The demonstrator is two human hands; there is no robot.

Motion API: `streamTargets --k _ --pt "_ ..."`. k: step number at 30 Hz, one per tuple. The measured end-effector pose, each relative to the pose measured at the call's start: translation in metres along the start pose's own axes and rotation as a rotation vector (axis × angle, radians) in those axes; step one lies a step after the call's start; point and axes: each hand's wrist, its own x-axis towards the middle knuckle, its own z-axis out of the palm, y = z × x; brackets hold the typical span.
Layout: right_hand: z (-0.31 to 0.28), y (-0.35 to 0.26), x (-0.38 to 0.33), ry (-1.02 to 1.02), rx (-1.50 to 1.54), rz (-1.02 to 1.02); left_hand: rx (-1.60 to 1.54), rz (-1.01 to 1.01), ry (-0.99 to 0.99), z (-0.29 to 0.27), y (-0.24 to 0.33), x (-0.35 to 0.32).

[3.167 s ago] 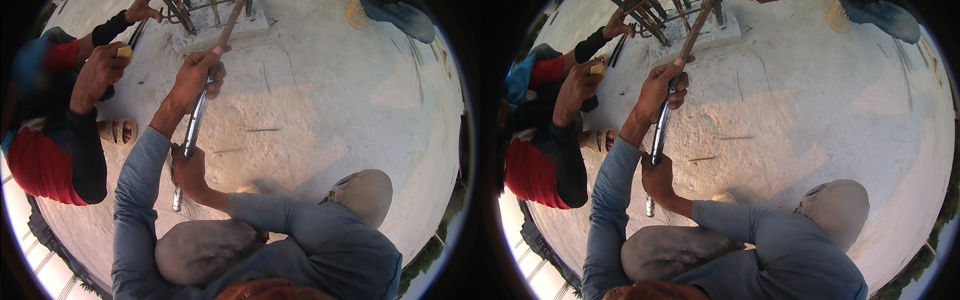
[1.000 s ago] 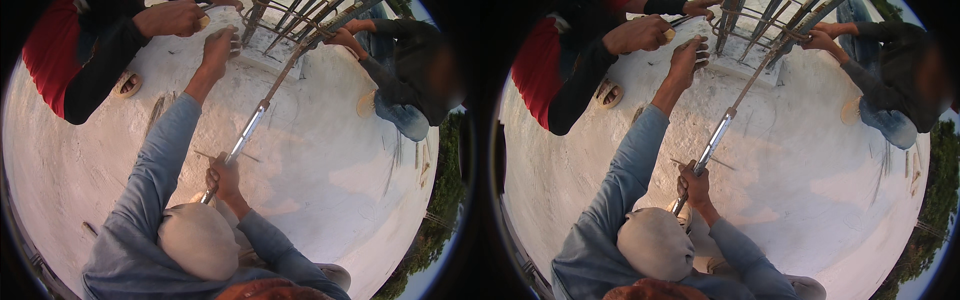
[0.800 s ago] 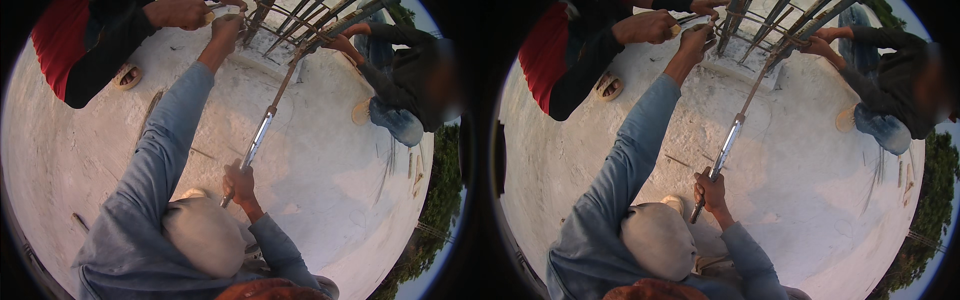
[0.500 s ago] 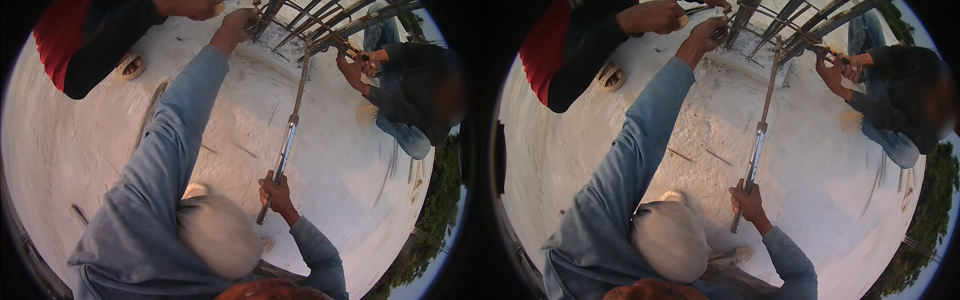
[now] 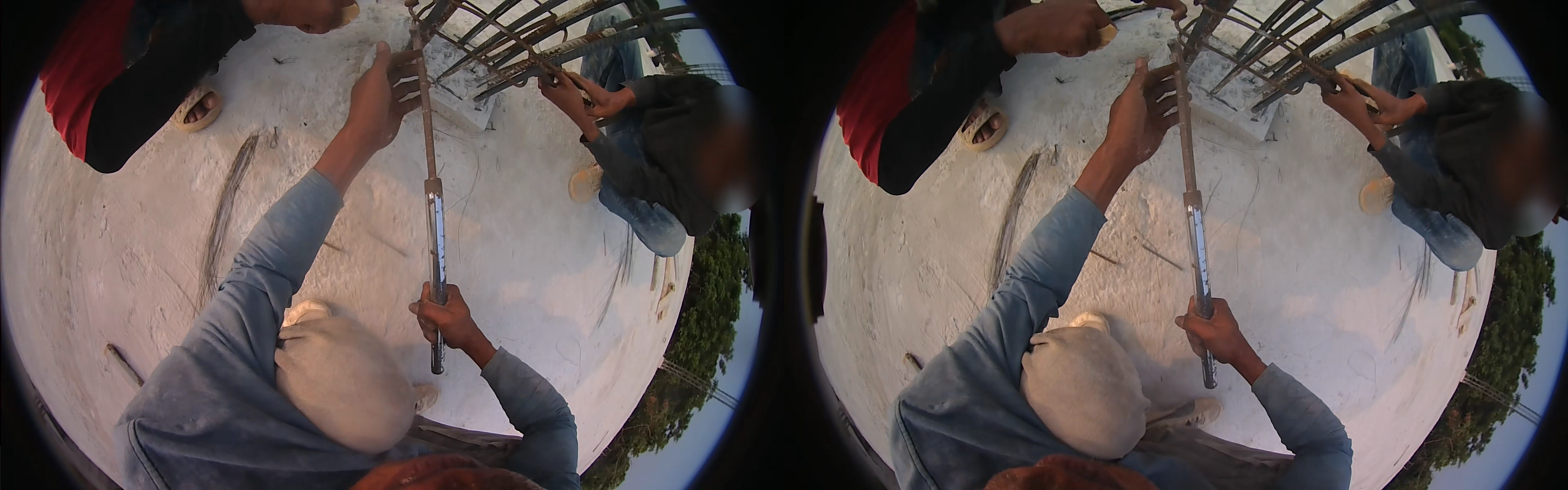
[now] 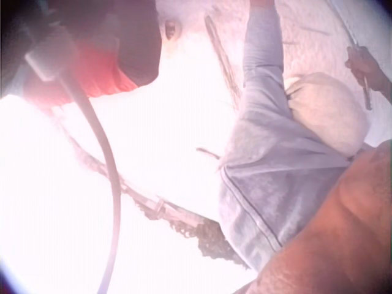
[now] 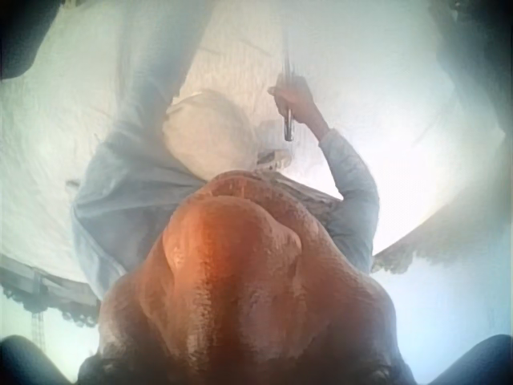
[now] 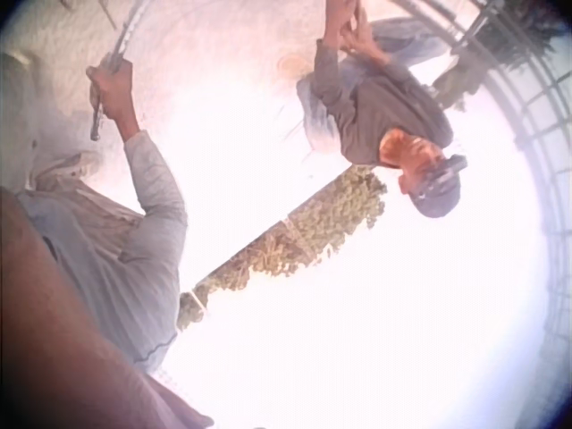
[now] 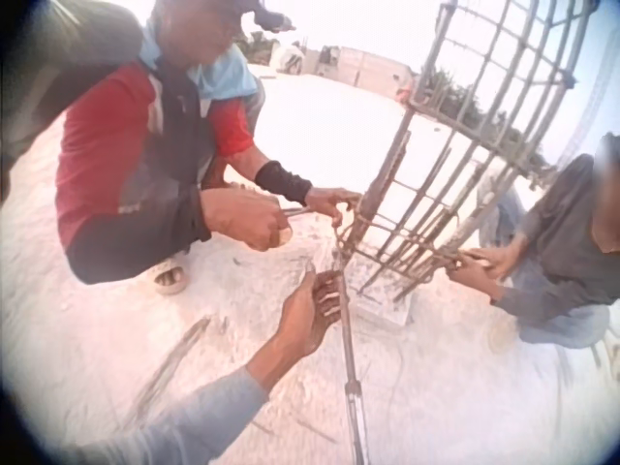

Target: The person sits on the ground and uses a metal bar to bend and secure rebar ties around a vertical rebar cage. Two other workers assist by holding the structure and tightening ties. The person repeatedly positions the bar and twists the ties to fasten the rebar grid.

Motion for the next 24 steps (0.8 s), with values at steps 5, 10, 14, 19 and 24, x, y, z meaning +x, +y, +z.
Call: streamTargets --k 5,10,14,19,24 --pt "0.056 0.019 0.045 0.043 0.093 -0.062 0.224 0.049 0.016 0.008 0.001 -0.009" --pt "0.113 0.029 0.087 0.087 0.111 -0.094 0.310 0.102 0.020 -0.018 0.019 -0.001" --pt "0.148 0.022 0.118 0.273 0.070 -0.119 0.437 0.095 0.024 -0.039 0.032 0.021" --pt "0.173 0.010 0.146 0.256 0.133 -0.245 0.531 0.051 -0.020 -0.057 0.049 0.041" --pt "0.186 -0.007 0.181 0.516 -0.111 -0.439 0.621 -0.165 -0.008 -0.072 0.055 0.017"
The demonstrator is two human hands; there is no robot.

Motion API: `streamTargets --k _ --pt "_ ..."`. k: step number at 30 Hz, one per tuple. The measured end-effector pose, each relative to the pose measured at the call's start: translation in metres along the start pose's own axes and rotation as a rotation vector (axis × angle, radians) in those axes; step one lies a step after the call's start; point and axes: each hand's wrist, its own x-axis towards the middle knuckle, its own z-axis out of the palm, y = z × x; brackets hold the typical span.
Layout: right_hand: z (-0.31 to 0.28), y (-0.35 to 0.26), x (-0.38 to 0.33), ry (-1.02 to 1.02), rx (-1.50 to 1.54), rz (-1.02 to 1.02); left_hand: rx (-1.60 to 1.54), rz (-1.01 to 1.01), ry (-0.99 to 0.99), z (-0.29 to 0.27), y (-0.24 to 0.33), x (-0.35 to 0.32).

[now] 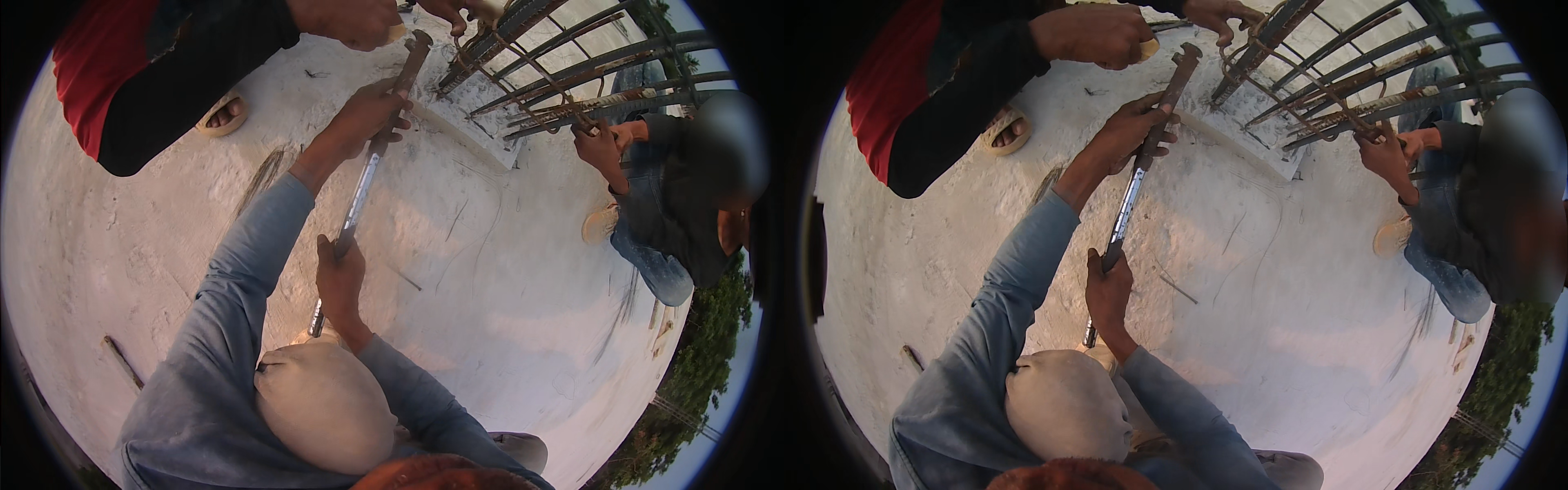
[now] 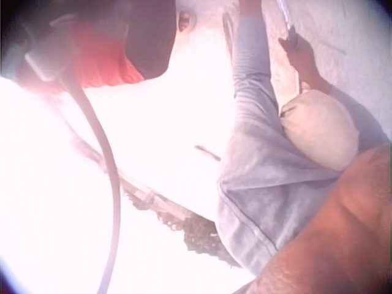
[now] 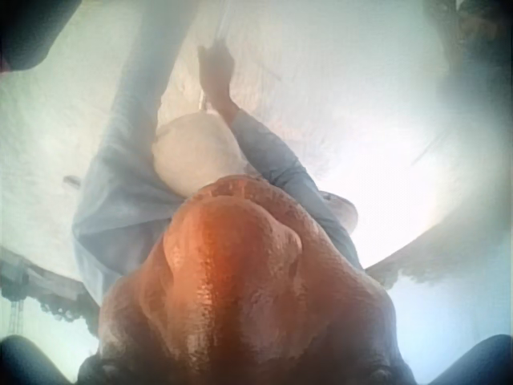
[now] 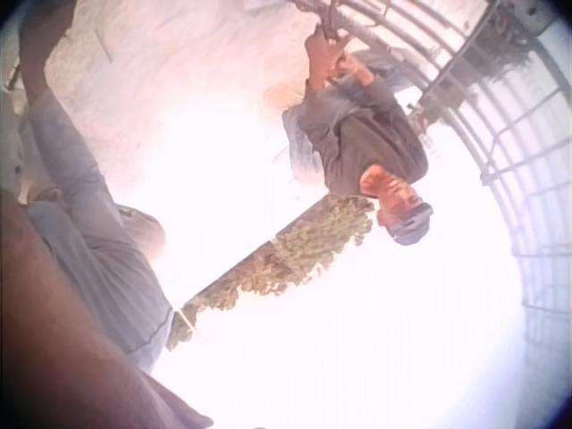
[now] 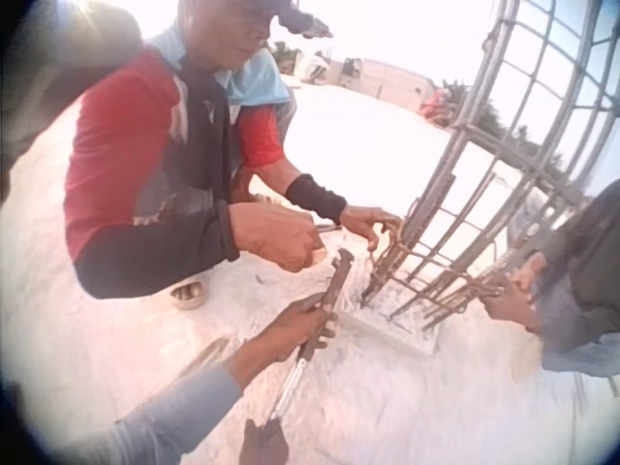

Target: The person sits on the ground and uses a metal bar to bend and secure rebar ties around a vertical rebar cage. Two other workers assist by holding the structure and tightening ties. The person repeatedly positions the bar and twists the ties to fasten the rebar grid.

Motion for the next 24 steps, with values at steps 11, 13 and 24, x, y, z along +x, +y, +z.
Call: streamTargets --k 11,13,24 --pt "-0.053 -0.014 0.060 -0.028 -0.256 -0.373 0.220 0.050 0.096 -0.054 -0.012 -0.024" --pt "-0.080 -0.027 0.093 0.149 -0.276 -0.503 0.281 0.099 0.087 -0.059 0.000 -0.020" --pt "-0.148 -0.225 0.206 0.080 -0.691 -1.176 0.547 0.157 0.111 -0.054 0.017 -0.001"
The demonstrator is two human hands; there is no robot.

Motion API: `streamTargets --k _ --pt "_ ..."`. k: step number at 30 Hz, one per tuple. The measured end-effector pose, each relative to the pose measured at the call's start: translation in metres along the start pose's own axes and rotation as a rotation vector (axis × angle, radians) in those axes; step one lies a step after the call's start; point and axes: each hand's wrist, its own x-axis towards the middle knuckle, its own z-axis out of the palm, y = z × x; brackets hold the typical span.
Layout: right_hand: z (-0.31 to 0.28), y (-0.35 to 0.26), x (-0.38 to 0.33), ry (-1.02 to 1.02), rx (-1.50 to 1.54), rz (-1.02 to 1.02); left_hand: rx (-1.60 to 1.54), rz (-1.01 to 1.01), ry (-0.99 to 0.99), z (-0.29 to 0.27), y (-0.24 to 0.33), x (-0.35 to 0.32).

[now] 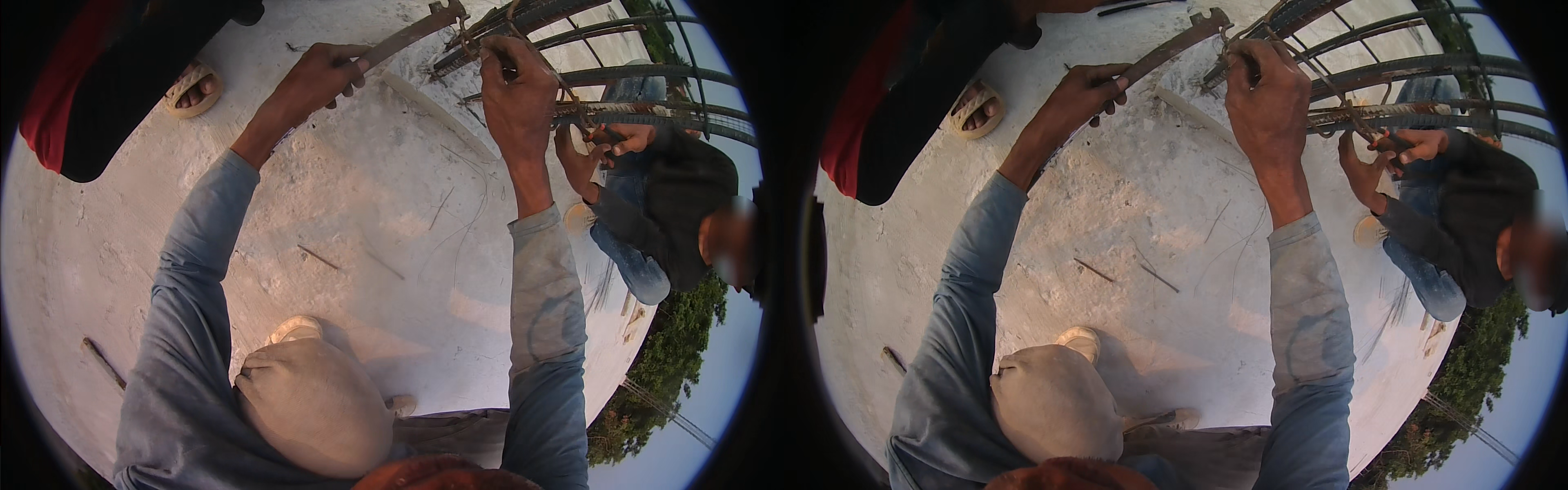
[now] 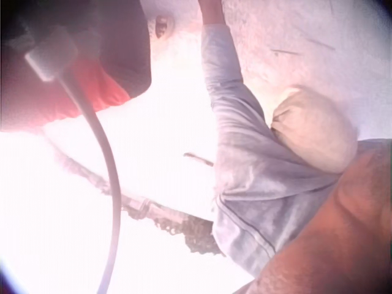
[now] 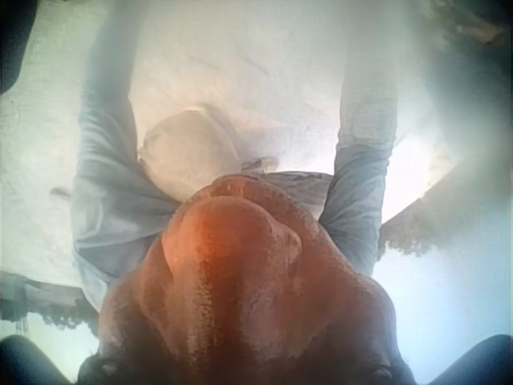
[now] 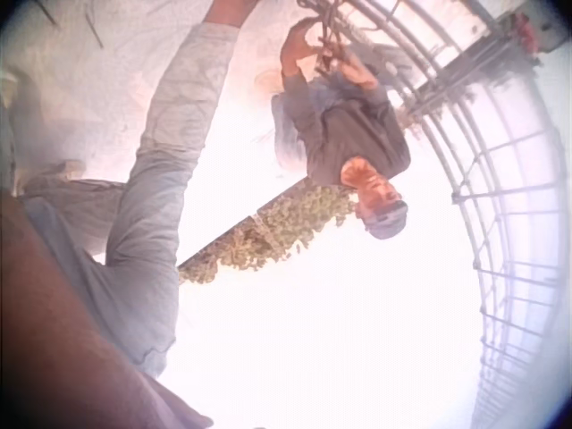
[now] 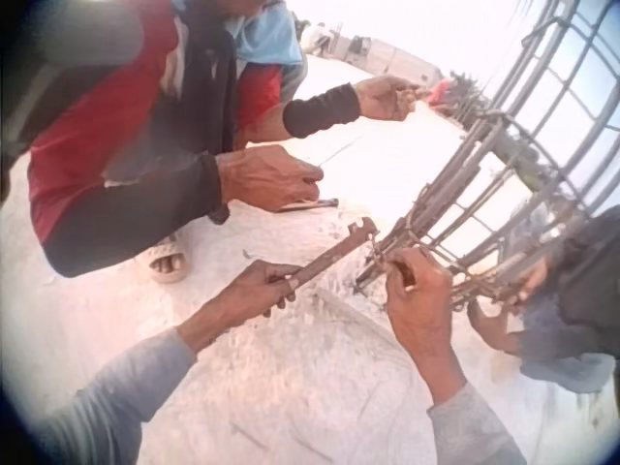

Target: The person sits on the ground and uses a metal bar to bend and secure rebar ties around a vertical rebar cage. Two other workers assist by holding the structure and tightening ties. The person repeatedly positions the bar and twists the ties to fasten the rebar grid.

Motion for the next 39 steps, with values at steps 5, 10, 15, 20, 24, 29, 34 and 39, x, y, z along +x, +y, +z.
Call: streamTargets --k 5,10,15,20,24,29,34,39 --pt "-0.069 -0.002 0.042 -0.244 0.028 0.213 0.027 0.050 -0.027 -0.016 -0.003 0.014" --pt "-0.101 -0.016 -0.027 -0.654 -0.081 0.354 0.107 0.062 -0.014 -0.020 -0.006 0.031" --pt "-0.113 -0.032 -0.144 -1.118 -0.056 0.237 0.161 0.101 -0.046 -0.025 -0.012 0.051" --pt "-0.083 0.001 -0.192 -0.861 0.247 0.748 0.127 0.070 -0.086 -0.029 -0.012 0.056" --pt "-0.053 0.023 -0.189 -0.713 0.332 0.782 0.107 -0.005 -0.072 -0.027 -0.002 0.051" --pt "-0.052 0.047 -0.126 -0.163 0.192 0.491 0.178 0.007 -0.073 -0.028 0.009 0.055" --pt "-0.142 0.056 -0.002 0.536 -0.410 -0.276 0.194 0.057 -0.039 -0.037 0.013 0.062" --pt "-0.159 0.075 0.091 0.624 -1.003 -0.541 0.235 0.087 -0.010 -0.040 0.017 0.070"
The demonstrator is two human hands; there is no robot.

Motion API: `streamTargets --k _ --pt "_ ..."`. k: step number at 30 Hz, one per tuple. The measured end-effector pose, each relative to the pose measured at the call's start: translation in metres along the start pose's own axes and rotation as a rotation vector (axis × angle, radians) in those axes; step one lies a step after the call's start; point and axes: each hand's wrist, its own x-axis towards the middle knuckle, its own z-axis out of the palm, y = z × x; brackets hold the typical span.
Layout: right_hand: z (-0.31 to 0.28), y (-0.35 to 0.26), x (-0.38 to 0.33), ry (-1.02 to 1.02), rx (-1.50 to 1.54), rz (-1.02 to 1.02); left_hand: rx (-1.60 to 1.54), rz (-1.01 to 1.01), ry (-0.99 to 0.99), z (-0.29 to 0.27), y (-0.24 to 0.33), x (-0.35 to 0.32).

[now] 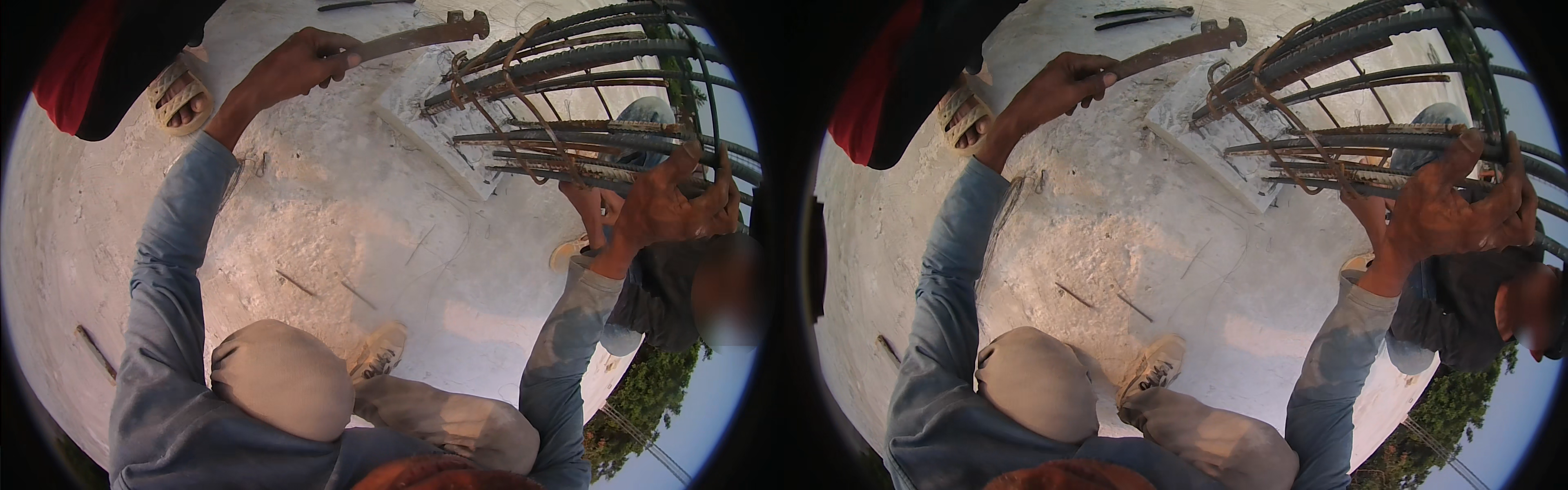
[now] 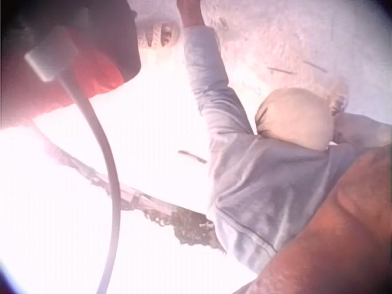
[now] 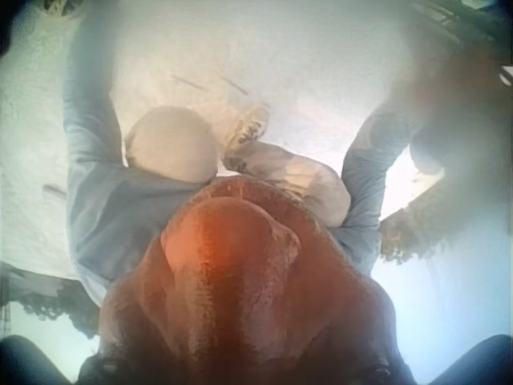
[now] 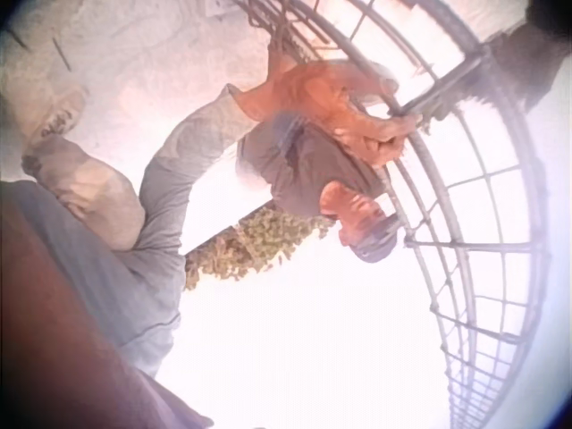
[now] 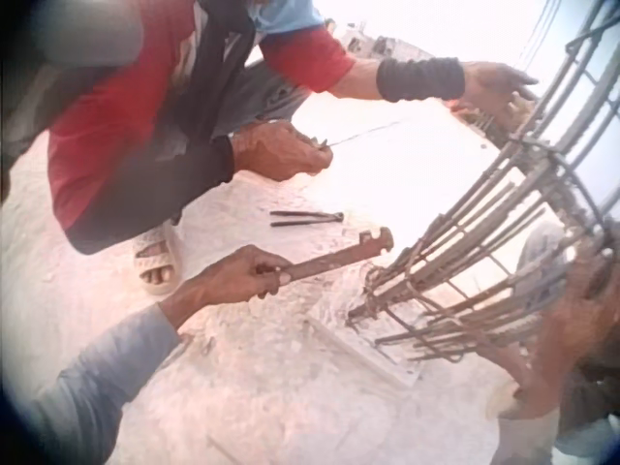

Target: The person sits on the ground and uses a metal bar to bend and secure rebar ties around a vertical rebar cage. Two other workers assist by holding the structure and tightening ties. The person repeatedly positions the bar and twists the ties to fasten the rebar grid.

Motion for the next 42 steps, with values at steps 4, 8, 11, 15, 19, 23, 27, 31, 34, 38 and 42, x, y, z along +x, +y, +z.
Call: streamTargets --k 4,8,11,15,19,23,27,31,34,38,42 --pt "0.014 -0.001 -0.001 0.000 0.117 0.151 0.153 0.138 0.002 -0.006 -0.002 0.014" --pt "0.019 0.007 -0.004 0.037 -0.048 0.052 0.187 0.160 -0.039 -0.006 -0.005 0.034" --pt "0.024 0.012 -0.007 0.053 -0.065 0.034 0.200 0.124 -0.038 -0.001 0.001 0.037" --pt "0.026 0.017 -0.009 0.057 -0.074 0.008 0.171 0.040 -0.076 -0.007 0.023 0.033" --pt "0.027 0.016 -0.008 0.060 -0.052 0.002 0.154 -0.061 -0.193 -0.035 0.049 0.032" --pt "0.025 0.012 -0.007 0.043 -0.019 0.058 0.118 -0.027 -0.270 -0.051 0.058 0.031" --pt "0.022 0.007 -0.003 0.028 -0.030 0.081 0.087 0.019 -0.308 -0.053 0.044 0.041" --pt "0.021 0.000 -0.002 0.025 -0.085 0.086 0.128 0.210 -0.284 -0.057 0.016 0.060" --pt "0.022 -0.002 -0.001 0.036 -0.081 0.113 0.111 0.317 -0.288 -0.058 0.000 0.078" --pt "0.023 0.000 -0.003 0.031 -0.092 0.120 0.147 0.347 -0.302 -0.053 -0.006 0.105" --pt "0.023 0.005 -0.004 -0.003 -0.130 0.084 0.137 0.388 -0.244 -0.049 0.000 0.108"
